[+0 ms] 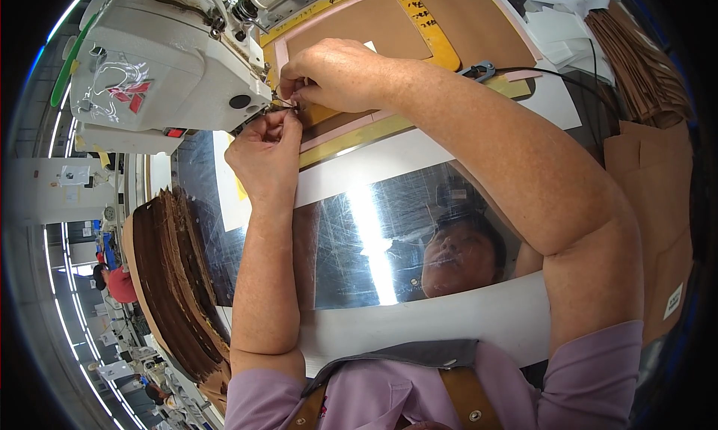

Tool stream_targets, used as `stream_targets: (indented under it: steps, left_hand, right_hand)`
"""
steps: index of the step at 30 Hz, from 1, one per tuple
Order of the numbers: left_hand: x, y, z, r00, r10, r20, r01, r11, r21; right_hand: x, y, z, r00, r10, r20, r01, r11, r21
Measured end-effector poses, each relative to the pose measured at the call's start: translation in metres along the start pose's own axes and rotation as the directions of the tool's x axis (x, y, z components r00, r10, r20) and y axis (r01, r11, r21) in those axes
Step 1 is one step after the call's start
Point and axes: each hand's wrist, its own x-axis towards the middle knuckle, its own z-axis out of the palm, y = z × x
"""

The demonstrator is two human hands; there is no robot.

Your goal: Operating an industrial sewing machine to stitch a leather component for a bag.

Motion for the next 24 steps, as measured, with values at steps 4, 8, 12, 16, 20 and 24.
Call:
stream_targets:
  steps: [4,8,12,16,20,24]
  left_hand:
    - [0.0002,-0.0006,-0.0003,1.000,0.003,0.005,-0.004,1.000,0.011]
    - [0.0003,-0.0009,-0.0001,1.000,0.008,0.011,-0.008,1.000,0.014]
    - [0.0004,-0.0005,-0.0004,1.000,0.013,0.014,-0.013,1.000,-0.007]
    - [0.0001,0.0012,-0.0001,1.000,0.014,0.017,-0.014,1.000,0.001]
    - [-0.0002,-0.0007,0.0002,1.000,0.007,0.011,-0.007,1.000,-0.021]
    - [0.0005,-0.0030,0.0011,1.000,0.015,0.006,-0.015,1.000,-0.004]
  right_hand:
    - [0.0007,0.0007,0.0005,0.999,-0.018,0.030,0.017,0.999,0.039]
    - [0.0014,0.0026,0.0036,0.999,-0.032,0.023,0.031,0.999,0.034]
    - [0.0031,0.0016,0.0047,0.999,-0.040,0.017,0.040,0.999,0.006]
    - [0.0027,0.0014,0.0049,0.999,-0.039,-0.008,0.039,0.999,-0.006]
    - [0.0023,0.0017,0.0051,0.998,-0.052,-0.020,0.052,0.999,-0.010]
    - [0.0018,0.0014,0.0058,0.999,-0.047,-0.024,0.046,0.998,-0.036]
